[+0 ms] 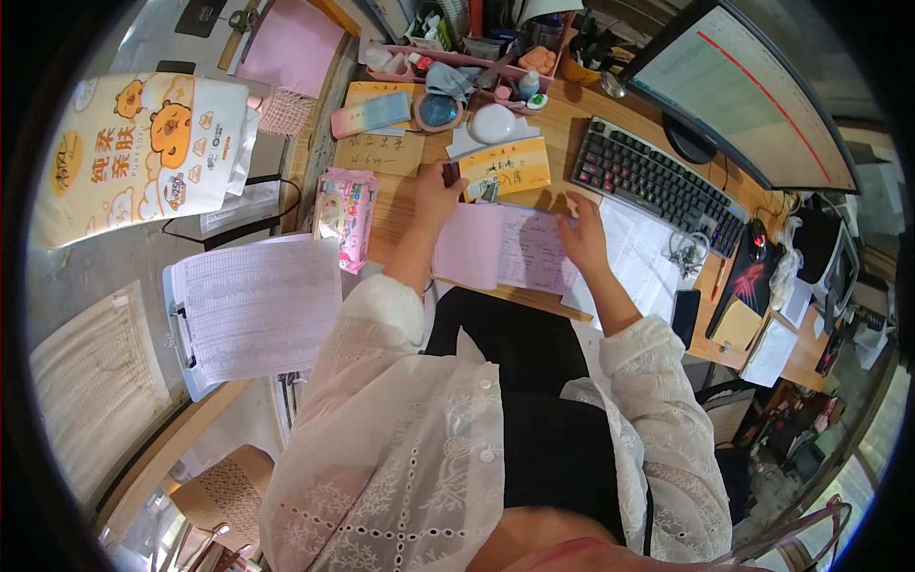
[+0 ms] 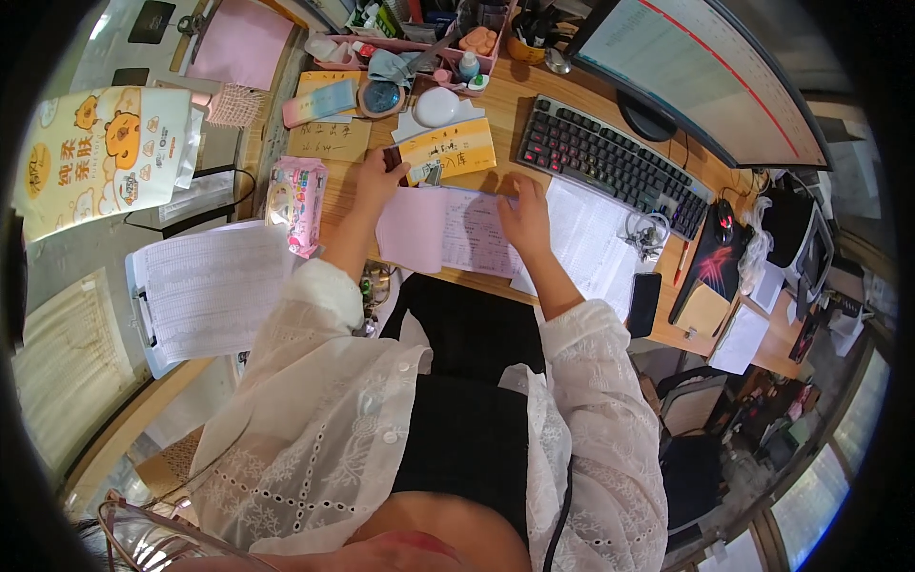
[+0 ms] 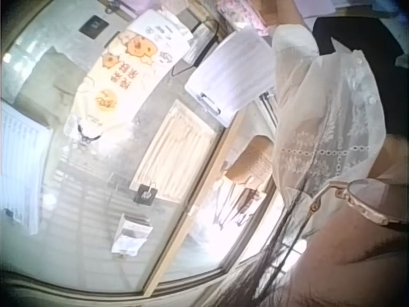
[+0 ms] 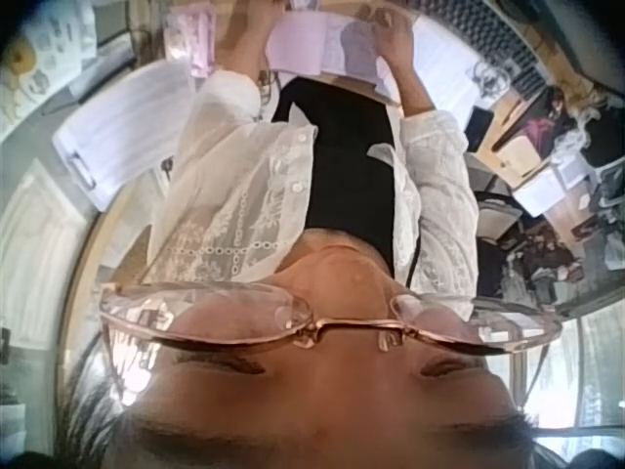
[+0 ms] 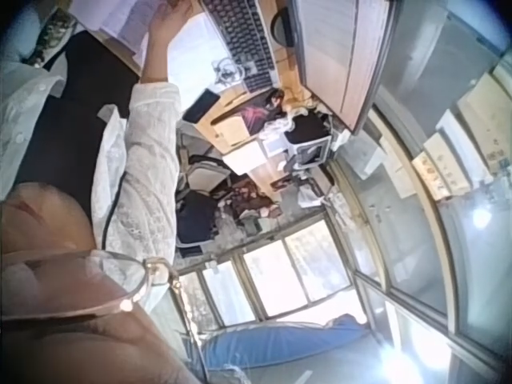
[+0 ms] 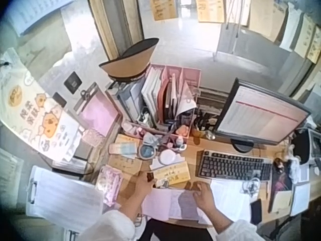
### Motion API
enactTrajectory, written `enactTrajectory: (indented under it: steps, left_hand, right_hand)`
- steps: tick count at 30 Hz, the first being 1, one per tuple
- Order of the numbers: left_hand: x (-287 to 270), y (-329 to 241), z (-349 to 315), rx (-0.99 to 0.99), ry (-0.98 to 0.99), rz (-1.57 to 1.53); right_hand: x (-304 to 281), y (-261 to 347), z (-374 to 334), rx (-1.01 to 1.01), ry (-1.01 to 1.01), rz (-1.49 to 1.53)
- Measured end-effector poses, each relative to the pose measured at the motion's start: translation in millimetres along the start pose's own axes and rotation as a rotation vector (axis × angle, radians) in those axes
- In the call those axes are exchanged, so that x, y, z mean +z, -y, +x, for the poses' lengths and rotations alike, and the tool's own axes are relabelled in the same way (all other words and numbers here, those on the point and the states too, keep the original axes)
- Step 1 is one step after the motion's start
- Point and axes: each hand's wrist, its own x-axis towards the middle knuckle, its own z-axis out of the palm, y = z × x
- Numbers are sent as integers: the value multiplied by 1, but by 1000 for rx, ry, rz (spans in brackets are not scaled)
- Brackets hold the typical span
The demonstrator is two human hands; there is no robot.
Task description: The recorder is writing on forms, flipping through pages in a logbook, and organizing slips of paper on a desk.
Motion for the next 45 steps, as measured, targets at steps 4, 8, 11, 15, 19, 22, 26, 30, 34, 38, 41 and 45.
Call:
enactTrajectory:
  steps: [4,8,11,15,19,22,26,30,34,38,41,45]
  left_hand:
    - [-10,-21,-27,54,177,-158]
    - [-28,-3,-5,103,209,-357]
    - [-38,-14,3,234,273,-435]
    - [-41,-18,-12,194,212,-408]
    - [-45,8,-58,-115,-77,-202]
    - [-36,78,-106,-81,-204,-85]
    - [-39,42,-139,-713,130,-714]
    - [-27,6,-157,-409,228,-576]
    - [-22,-48,-160,217,391,-584]
    - [-12,-70,-137,160,200,-492]
    - [0,-100,-132,210,112,-566]
    - [8,-89,-134,-82,301,-752]
  right_hand:
    - [16,-4,30,98,-41,203]
    - [29,9,53,115,54,351]
    - [37,14,54,191,244,327]
    - [34,8,52,99,141,375]
    - [-10,-20,48,196,85,511]
    - [-32,-28,29,227,51,588]
    - [-57,-43,-5,340,-75,695]
    - [-75,-48,-34,432,-156,783]
    - [-96,-45,-53,467,-244,923]
    - [-105,-21,-56,514,-264,1052]
    - [-105,-7,-60,551,-188,1081]
    - [-86,3,-61,616,98,930]
